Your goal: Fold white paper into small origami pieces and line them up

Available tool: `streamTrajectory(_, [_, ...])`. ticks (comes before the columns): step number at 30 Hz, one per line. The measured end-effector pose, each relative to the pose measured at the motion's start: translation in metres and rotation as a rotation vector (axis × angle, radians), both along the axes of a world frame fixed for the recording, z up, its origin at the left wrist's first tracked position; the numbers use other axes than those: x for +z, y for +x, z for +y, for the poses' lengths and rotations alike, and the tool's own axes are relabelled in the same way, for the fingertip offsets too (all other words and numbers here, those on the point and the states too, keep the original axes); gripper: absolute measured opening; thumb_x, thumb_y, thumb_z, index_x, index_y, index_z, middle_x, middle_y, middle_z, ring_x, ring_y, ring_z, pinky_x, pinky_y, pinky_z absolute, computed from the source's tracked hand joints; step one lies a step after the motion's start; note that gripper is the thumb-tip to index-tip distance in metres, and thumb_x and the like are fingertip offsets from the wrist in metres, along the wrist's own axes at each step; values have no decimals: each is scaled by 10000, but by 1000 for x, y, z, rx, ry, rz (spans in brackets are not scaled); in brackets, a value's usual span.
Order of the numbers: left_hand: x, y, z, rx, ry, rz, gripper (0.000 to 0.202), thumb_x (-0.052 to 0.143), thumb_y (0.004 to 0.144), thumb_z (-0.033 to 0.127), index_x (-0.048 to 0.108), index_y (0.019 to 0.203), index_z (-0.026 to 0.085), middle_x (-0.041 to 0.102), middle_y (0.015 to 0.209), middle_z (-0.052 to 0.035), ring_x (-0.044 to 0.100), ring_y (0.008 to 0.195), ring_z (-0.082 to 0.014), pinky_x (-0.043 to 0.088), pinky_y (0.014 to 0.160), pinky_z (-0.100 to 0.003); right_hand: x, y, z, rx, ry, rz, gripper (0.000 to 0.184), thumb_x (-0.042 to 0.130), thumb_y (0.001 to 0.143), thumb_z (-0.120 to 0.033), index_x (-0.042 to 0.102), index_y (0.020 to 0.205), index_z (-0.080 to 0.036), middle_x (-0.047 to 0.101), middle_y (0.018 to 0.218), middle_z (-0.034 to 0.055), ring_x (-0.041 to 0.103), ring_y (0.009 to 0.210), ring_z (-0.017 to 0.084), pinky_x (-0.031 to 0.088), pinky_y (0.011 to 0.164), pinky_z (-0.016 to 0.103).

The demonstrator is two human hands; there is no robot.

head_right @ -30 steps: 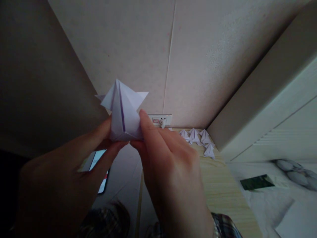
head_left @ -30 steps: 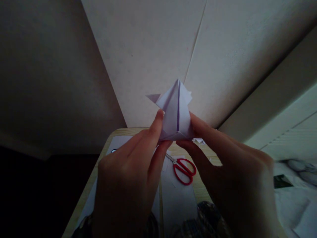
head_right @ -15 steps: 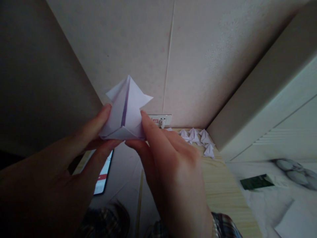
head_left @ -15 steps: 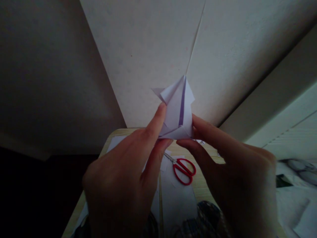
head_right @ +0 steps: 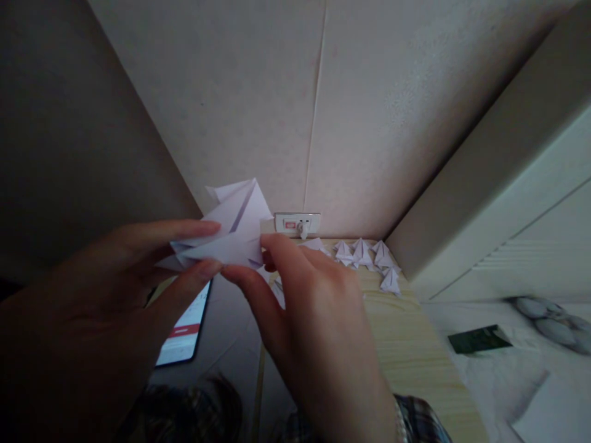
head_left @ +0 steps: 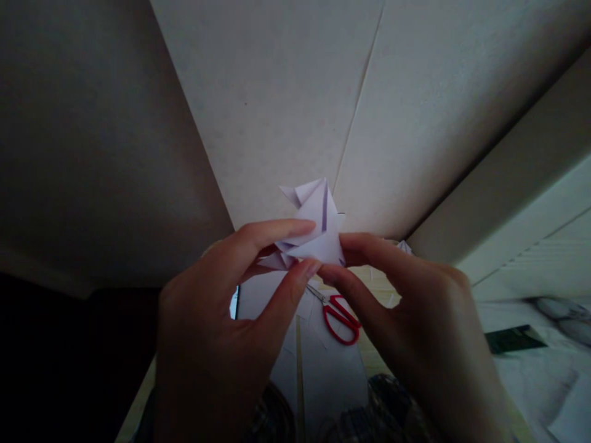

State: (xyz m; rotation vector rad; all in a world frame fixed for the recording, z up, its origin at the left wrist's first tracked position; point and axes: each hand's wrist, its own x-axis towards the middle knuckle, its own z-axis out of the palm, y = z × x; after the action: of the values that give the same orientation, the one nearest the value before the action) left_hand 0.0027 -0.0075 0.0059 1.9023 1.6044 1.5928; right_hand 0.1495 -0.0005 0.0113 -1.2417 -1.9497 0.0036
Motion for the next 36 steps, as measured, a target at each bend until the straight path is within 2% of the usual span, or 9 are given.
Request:
streamTrajectory(6, [6,-3,3,-126,-51,-41,238,620,787,146,642,936,331,676,872,146,631,670,-27,509,645,-59,0,2,3,43,-54,-66,184,627,846,-359,653,790,-185,697,693,-10,629,588,135,431,536,230])
streamTrajectory(10, [4,-8,4,-148,-56,-47,233,605,792,136,624,942,314,671,914,118,658,750,-50,518,688,-86,3,4,3,141,-179,-97,207,615,856,-351,627,714,-201,653,626,-41,590,563,117,404,519,222])
streamTrajectory(13, [-3,-12,8,-144,-89,4,400,620,771,137,565,1111,342,675,1009,78,672,839,-108,531,745,-166,5,7,0,146,-172,-10,220,617,859,-316,617,669,-206,634,599,-57,561,519,88,391,496,203])
streamTrajectory(16, [-9,-13,11,-162,-177,69,582,616,765,149,442,1282,352,704,970,36,680,817,-173,540,749,-272,6,9,-1,37,-63,95,114,623,855,-267,645,752,-222,659,684,-40,582,570,98,419,524,211])
streamTrajectory(18, [-10,-13,12,-197,-198,110,632,620,753,153,414,1319,342,719,949,21,685,801,-197,540,722,-295,5,10,0,5,-24,123,46,625,849,-241,669,861,-237,681,824,-7,623,686,133,465,601,240])
streamTrajectory(22, [-8,-10,10,-236,-198,132,644,638,734,157,433,1316,341,730,948,19,692,803,-207,544,707,-294,4,9,5,51,-47,103,143,608,843,-167,687,936,-242,665,923,22,636,804,160,489,670,265])
streamTrajectory(26, [-8,-10,10,-259,-154,36,622,649,742,151,449,1298,348,709,1005,17,683,853,-191,555,764,-291,4,9,7,70,-72,78,107,619,823,-133,681,812,-220,640,817,9,605,735,139,466,630,238])
streamTrajectory(30, [-5,-11,10,-193,-118,-131,596,686,718,144,490,1250,328,679,1035,18,678,826,-153,563,794,-262,4,12,6,102,-99,86,87,630,825,-153,667,772,-211,638,756,-6,589,671,121,446,587,219])
streamTrajectory(36, [4,-7,8,-163,-144,-284,476,703,698,141,557,1132,269,700,763,48,700,772,-163,582,724,-245,3,14,6,161,-172,168,90,645,823,-179,683,763,-233,676,728,-24,631,658,127,472,585,223])
